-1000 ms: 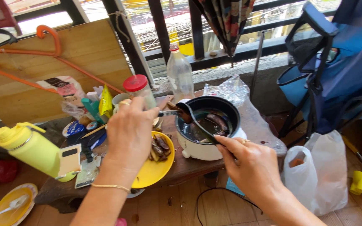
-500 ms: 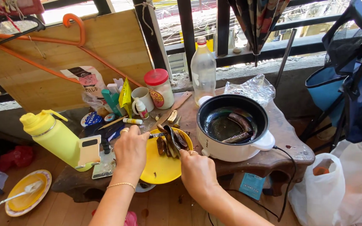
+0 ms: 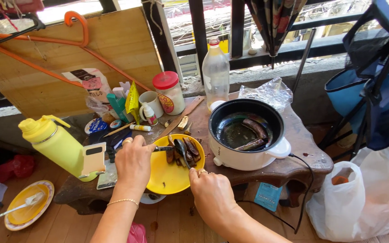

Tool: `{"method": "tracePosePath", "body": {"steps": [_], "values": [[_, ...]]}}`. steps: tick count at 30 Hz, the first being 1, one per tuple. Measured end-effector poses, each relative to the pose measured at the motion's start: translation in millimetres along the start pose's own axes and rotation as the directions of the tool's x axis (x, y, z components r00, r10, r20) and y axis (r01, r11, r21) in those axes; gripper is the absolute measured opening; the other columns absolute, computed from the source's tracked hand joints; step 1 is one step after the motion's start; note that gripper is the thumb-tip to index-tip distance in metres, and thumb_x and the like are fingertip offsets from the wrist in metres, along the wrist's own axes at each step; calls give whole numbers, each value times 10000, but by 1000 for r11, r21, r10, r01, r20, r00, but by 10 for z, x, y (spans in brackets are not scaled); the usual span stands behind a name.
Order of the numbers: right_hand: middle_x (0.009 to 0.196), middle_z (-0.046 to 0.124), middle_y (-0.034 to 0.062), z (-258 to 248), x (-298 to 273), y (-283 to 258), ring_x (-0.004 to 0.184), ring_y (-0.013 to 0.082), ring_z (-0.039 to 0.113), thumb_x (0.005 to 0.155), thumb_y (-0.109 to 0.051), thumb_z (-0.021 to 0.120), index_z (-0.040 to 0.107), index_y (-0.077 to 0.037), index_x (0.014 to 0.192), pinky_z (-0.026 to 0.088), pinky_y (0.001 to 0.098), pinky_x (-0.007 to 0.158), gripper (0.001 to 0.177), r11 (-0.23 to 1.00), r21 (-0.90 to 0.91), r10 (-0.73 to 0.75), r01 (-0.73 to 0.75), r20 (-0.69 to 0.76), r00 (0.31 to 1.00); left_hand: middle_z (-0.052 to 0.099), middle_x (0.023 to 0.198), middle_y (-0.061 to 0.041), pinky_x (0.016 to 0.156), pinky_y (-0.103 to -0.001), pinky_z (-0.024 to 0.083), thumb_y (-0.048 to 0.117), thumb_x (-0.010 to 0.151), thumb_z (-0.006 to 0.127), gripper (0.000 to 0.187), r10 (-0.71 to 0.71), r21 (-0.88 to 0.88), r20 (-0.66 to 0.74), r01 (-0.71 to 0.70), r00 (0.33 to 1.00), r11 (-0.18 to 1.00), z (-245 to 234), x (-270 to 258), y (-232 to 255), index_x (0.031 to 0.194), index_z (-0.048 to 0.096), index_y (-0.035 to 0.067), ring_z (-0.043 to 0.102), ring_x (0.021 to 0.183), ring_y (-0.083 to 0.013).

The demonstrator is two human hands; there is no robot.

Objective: Frying pieces of fish in a small electric cooker.

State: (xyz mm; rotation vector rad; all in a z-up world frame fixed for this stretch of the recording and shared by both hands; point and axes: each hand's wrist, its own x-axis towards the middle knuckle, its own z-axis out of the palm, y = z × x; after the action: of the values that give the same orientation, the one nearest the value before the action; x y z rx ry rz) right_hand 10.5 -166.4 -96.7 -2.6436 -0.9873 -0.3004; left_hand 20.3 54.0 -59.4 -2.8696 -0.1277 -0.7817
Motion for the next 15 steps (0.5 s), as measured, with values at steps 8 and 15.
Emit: {"method": "tracePosePath", "body": {"steps": [8,15], "values": [[897,711,153,-7,-51,68,741,307,713,777,-27,654,634,25,1219,562,408,644,446,995,99,-14,25,-112,994,658,886,-23,711,-399,571,229,834,723,103,61,37,-36,-59,998,998,-52,-39,-10,845,814,182,651,913,-268],[855,725,128,-415,-202,314,689,306,717,820,-54,642,682,-42,1201,564,419,578,383,991,132,71,-38,-255,964,673,919,-6,730,-403,571,251,871,716,120,-43,84,-35,46,998,995,-503,-15,87,909,821,206,660,950,-265]]}}
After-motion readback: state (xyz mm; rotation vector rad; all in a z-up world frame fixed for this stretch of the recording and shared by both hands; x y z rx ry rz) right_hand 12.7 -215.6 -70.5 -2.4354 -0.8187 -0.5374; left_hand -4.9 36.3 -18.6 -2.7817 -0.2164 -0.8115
